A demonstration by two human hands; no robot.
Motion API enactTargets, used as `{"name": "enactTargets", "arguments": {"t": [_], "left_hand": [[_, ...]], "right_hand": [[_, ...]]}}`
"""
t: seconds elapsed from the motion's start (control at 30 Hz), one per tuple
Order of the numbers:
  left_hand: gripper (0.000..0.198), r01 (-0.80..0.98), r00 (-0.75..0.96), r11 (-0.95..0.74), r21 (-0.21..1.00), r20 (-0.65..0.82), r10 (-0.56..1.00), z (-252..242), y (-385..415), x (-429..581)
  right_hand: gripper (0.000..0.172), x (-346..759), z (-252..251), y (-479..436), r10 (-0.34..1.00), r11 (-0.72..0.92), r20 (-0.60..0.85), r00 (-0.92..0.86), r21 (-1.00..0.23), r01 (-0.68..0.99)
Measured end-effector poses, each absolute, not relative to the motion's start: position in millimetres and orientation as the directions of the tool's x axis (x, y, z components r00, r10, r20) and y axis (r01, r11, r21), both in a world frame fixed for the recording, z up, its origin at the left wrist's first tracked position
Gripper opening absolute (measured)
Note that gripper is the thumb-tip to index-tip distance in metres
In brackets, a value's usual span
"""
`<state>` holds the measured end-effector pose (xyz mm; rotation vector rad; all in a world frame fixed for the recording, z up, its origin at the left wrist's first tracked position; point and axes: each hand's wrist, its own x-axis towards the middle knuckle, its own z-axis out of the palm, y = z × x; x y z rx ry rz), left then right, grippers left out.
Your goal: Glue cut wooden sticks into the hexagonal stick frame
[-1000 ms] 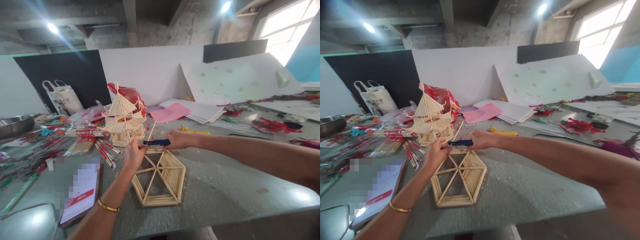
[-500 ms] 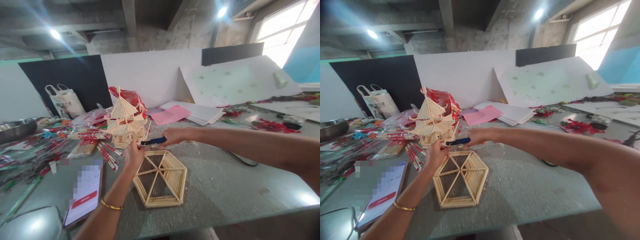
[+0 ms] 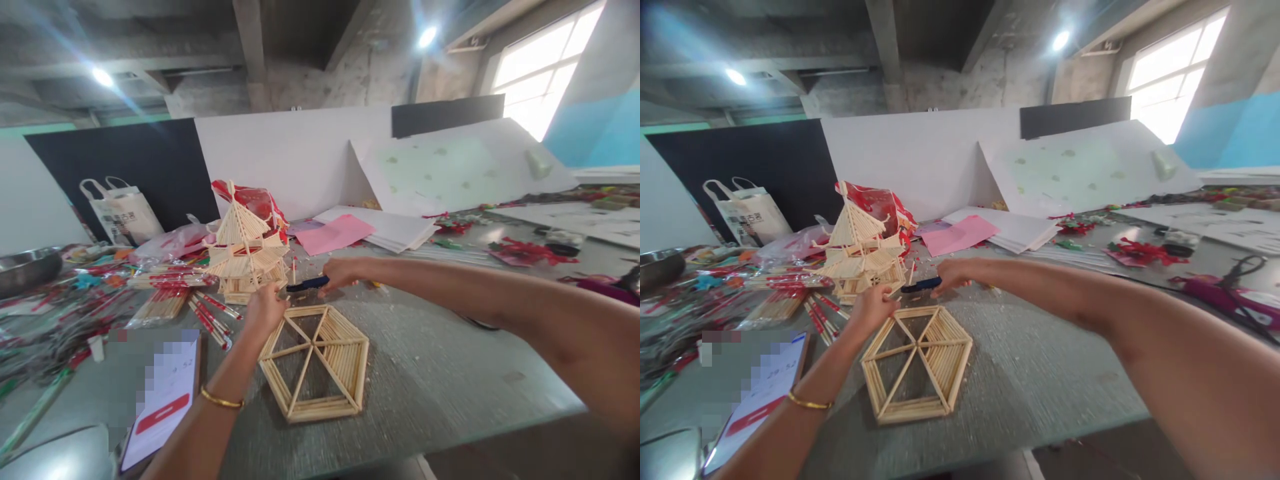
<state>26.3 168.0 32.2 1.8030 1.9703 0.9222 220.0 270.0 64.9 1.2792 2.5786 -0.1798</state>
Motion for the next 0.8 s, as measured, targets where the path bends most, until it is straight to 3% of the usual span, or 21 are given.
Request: {"name": "enactTargets", "arguments": {"t": [0.1,0.3,0.47,0.67,0.8], "left_hand": [[0.027,0.709,-0.077,-0.042,0.704,0.136,0.988,34.4,158.8,18.2],[0.027,0.563,0.205,-0.112,0.819,-0.007,0.979,47.0,131.7,22.7],[0.023,0.647,0.386,-0.161,0.745,-0.138,0.912,48.6,108.6,37.9],[0.021,0.714,0.457,-0.171,0.679,-0.266,0.849,39.5,98.4,48.5],[0.02,0.724,0.48,-0.209,0.658,-0.262,0.837,40.3,96.7,55.8]], "right_hand": [[0.07,221.8,56.6,266.6,0.805,0.563,-0.231,-0.546,0.007,0.827],[0.081,210.7,35.8,243.4,0.876,0.477,0.038,-0.482,0.088,0.874],[0.08,200.6,21.2,243.1,0.879,0.443,0.143,-0.456,0.113,0.889],[0.071,198.6,15.8,243.1,0.861,0.459,0.207,-0.465,0.079,0.885],[0.063,205.5,23.7,233.9,0.848,0.482,0.232,-0.477,0.037,0.875]]}}
